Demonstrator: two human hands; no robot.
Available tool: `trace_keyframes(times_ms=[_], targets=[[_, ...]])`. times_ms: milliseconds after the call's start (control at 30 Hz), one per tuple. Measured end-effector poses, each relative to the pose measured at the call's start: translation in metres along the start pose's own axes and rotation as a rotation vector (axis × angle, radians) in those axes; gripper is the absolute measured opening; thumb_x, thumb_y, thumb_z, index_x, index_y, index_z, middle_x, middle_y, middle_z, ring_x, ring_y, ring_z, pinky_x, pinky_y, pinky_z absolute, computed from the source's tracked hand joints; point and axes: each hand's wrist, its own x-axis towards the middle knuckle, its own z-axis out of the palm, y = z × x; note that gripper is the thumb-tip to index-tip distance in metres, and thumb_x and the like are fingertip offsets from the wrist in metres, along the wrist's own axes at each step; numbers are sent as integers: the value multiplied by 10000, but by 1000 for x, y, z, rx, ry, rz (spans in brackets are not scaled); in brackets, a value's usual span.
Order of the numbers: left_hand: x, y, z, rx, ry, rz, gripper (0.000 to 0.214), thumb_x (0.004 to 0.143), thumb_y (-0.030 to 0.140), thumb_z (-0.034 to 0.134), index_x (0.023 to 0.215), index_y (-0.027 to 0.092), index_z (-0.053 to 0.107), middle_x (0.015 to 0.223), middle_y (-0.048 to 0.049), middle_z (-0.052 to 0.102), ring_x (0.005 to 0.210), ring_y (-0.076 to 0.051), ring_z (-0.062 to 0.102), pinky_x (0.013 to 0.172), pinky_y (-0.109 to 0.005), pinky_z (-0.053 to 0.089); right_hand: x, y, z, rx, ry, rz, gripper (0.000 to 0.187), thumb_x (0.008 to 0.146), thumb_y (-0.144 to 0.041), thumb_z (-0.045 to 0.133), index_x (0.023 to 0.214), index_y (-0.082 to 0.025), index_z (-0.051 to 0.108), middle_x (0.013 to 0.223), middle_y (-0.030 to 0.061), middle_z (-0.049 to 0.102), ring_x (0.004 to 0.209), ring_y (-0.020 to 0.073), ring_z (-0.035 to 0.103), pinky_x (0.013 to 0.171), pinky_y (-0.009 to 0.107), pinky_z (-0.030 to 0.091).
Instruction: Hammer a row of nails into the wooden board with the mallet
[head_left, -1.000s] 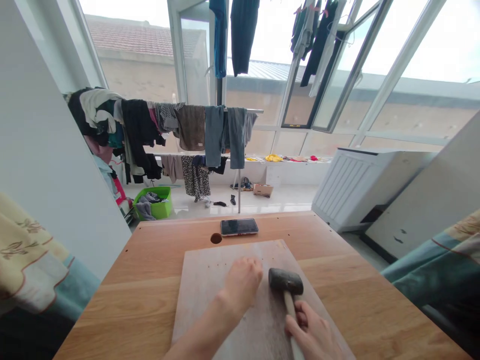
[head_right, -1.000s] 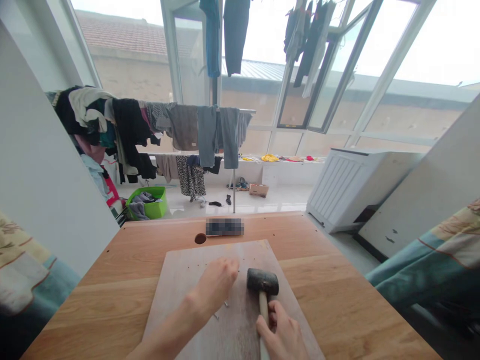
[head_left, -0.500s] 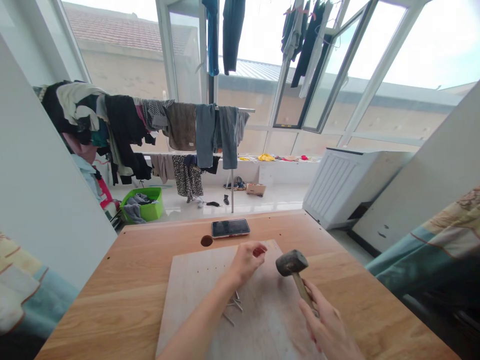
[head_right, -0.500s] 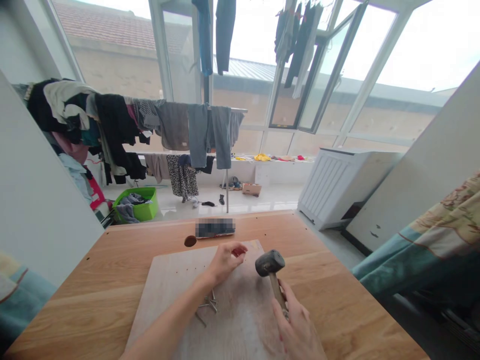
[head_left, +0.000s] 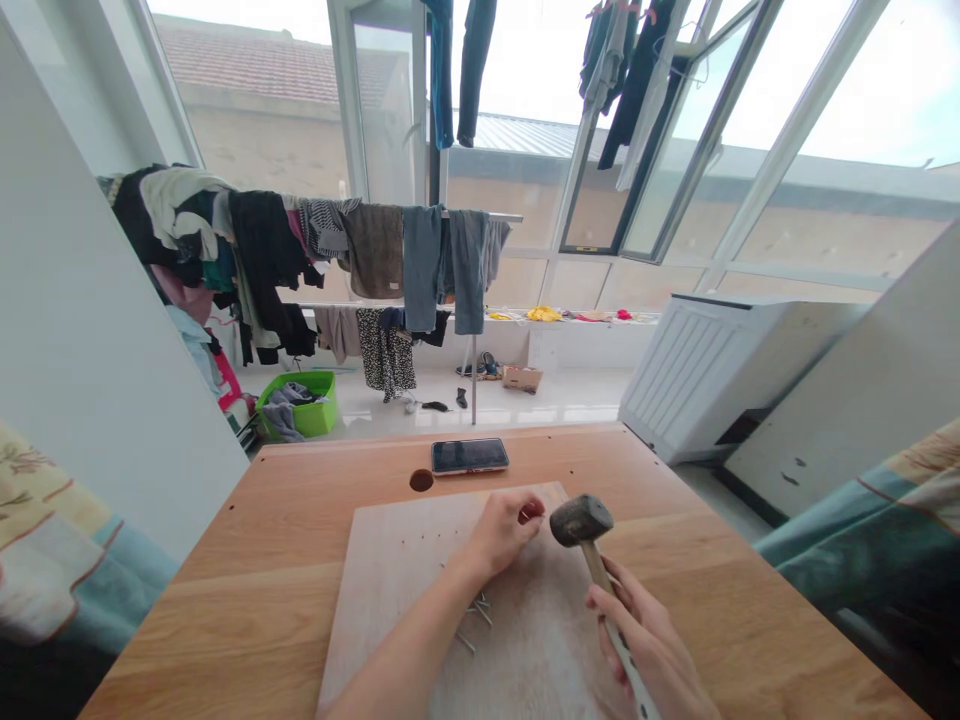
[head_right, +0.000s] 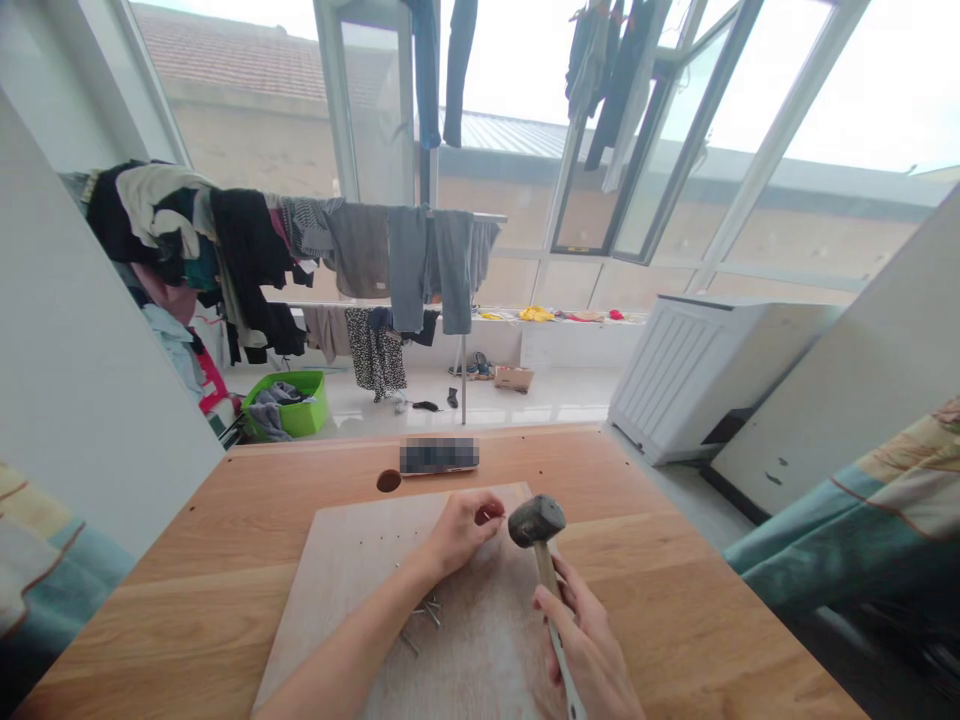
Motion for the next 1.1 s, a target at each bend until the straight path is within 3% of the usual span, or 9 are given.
trace_keyframes(times_ms=[100,267,567,867,1100], targets=[[0,-3,1,3,-3,-14,150,777,124,627,873,154,738,794,-35,748,752,-168,678,755,-266,529,1,-20,2,16,11,-33,652,775,-582,650,1261,-168,518,829,17,681,331,62,422,292,215,352],[1,-3,3,-13,10,-33,254,778,118,627,1009,167,721,812,-27,757,737,-159,680,726,-253,529,6,-38,5,-34,18,-133,658,784,-586,645,1274,-157,552,745,-10,660,312,62,409,279,214,348],[1,2,0,-43,16,-19,299,760,75,633,1034,154,722,771,-24,752,706,-148,668,704,-235,507,11,-12,15,-221,42,-168,642,903,-477,528,1458,-161,465,767,-3,675,350,99,485,318,228,400],[2,-5,4,-39,31,-12,247,764,86,624,974,159,733,772,-16,752,680,-138,657,667,-215,490,11,-13,16,-240,94,-206,667,889,-511,529,1438,-135,490,746,16,684,342,114,485,309,238,397],[3,-1,3,5,-4,-4,334,754,49,605,1051,153,717,775,-11,751,701,-142,667,699,-222,508,8,-15,19,-218,37,-192,662,892,-493,532,1437,-122,471,651,-10,654,330,115,471,311,231,386]])
